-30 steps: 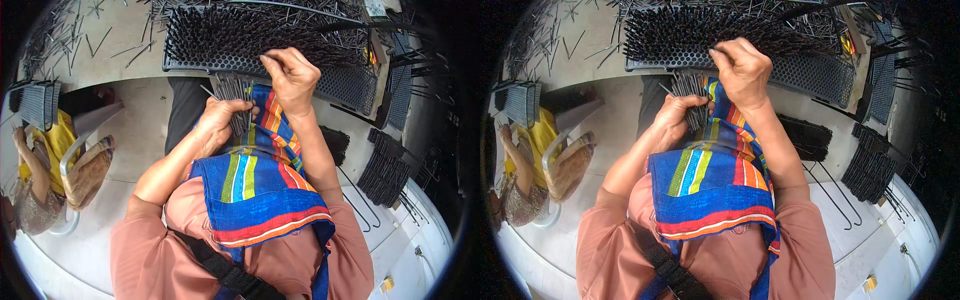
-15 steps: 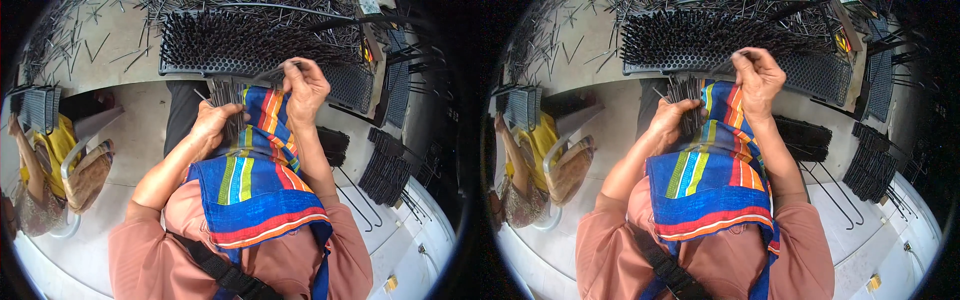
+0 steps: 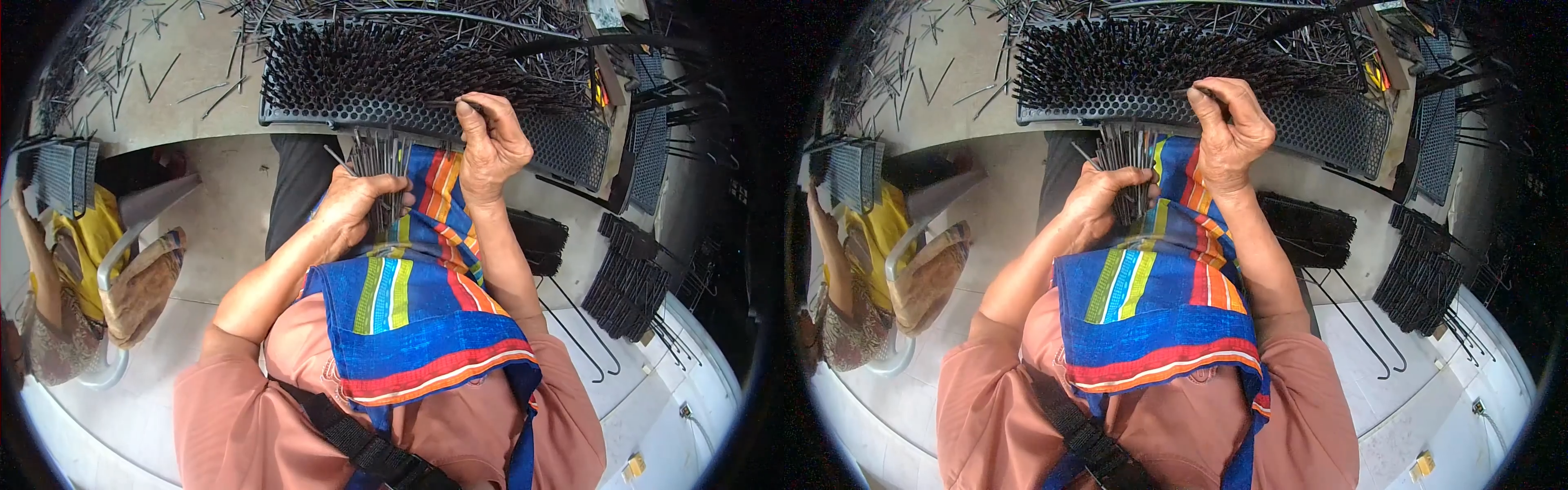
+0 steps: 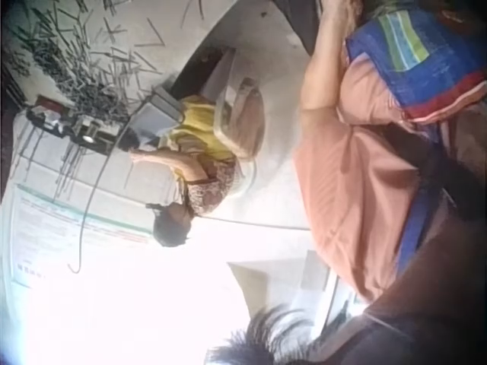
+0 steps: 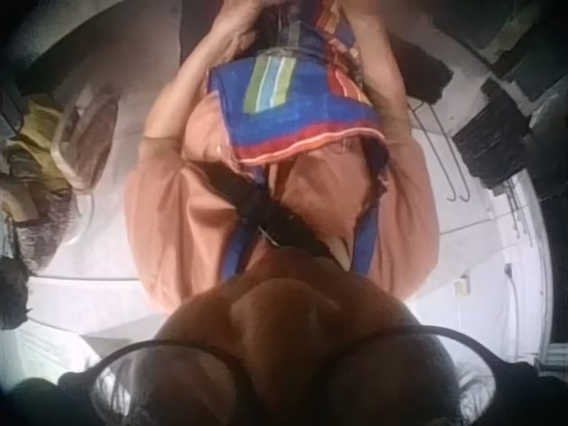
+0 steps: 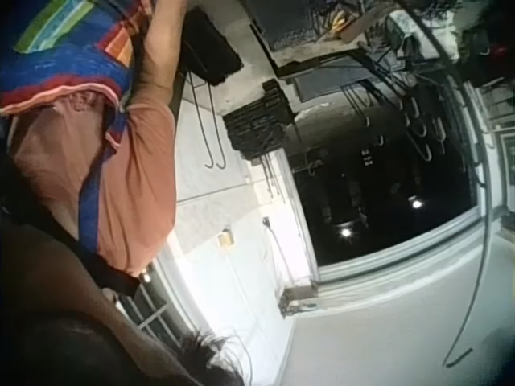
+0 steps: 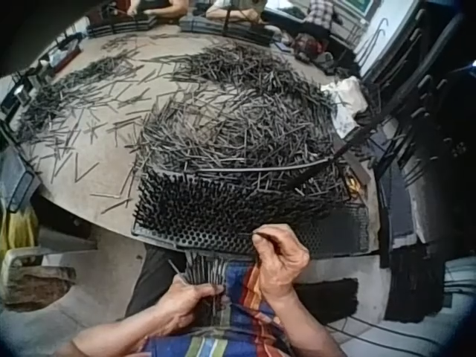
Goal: Inserting small black pins into a perforated base to assemble a component.
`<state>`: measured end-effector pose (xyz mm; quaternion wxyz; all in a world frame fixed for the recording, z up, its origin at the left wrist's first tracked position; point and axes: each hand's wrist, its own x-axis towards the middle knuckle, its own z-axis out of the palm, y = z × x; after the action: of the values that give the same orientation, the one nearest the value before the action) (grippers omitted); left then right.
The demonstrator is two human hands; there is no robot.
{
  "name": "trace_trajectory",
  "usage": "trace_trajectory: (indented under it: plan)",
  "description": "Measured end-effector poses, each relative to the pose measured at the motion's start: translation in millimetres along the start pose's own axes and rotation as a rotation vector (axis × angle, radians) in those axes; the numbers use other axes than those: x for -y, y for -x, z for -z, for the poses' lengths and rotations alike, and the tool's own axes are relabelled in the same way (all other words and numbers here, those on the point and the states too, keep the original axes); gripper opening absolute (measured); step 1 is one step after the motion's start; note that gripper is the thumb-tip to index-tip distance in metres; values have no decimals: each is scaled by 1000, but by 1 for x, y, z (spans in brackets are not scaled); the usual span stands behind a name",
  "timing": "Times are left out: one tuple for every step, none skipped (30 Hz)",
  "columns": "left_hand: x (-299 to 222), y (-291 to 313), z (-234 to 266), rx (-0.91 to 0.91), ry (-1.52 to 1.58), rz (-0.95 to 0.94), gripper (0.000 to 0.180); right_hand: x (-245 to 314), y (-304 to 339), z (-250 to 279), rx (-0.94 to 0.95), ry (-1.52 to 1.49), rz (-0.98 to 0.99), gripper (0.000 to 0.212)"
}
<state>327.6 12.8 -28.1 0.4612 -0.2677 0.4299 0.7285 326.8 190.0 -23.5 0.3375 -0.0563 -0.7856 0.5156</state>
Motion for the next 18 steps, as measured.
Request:
trace_trajectory:
  plan:
    - [-1, 0, -2, 2, -16, -10, 11, 1, 1, 0, -41, -93, -101, 9]
    - [-2, 1, -2, -1, -29, -24, 11, 1, 2, -2, -77, -192, -202, 8]
    - [-1, 0, 1, -5, -25, -28, 11, 3, 3, -3, -72, -196, -202, 8]
    - [1, -2, 4, 0, 9, -12, 11, 5, 4, -4, -67, -214, -232, 8]
    - [1, -3, 3, 13, 37, 9, 11, 6, 5, -3, -70, -224, -261, 8]
    - [1, -4, 2, 16, 35, 12, 11, 3, 4, -2, -73, -221, -261, 8]
    - [1, -4, -1, 8, 33, 8, 11, -4, 4, -1, 6, -106, -164, 8]
    - [1, -3, -1, -6, 35, -1, 11, -5, 3, -4, 90, 2, -67, 9]
    - [1, -3, 0, -10, 36, -1, 11, -4, 4, -5, 92, -1, -68, 9]
    - [1, -3, 1, -13, 32, 9, 12, -2, 5, -7, 98, 61, -114, 9]
    - [1, -3, 1, -13, 28, 19, 12, 3, 5, -9, 103, 126, -159, 10]
    - [1, -3, 2, -13, 29, 20, 12, 7, 5, -10, 78, 116, -181, 10]
    - [1, -2, 2, -3, 40, 14, 12, 5, 5, -11, 79, 117, -182, 10]
    - [2, -2, 2, 9, 50, 9, 12, 2, 5, -10, 57, 135, -115, 10]
    - [2, -3, 3, 12, 49, 11, 12, 1, 5, -10, 36, 154, -47, 10]
    - [3, -4, 3, 25, 78, 9, 13, 1, 4, -8, 34, 158, -46, 10]
    - [3, -5, 4, 33, 110, 3, 13, 1, 2, -8, 52, 166, -85, 9]
    - [3, -4, 5, 32, 111, 2, 13, 2, 1, -8, 70, 173, -123, 8]
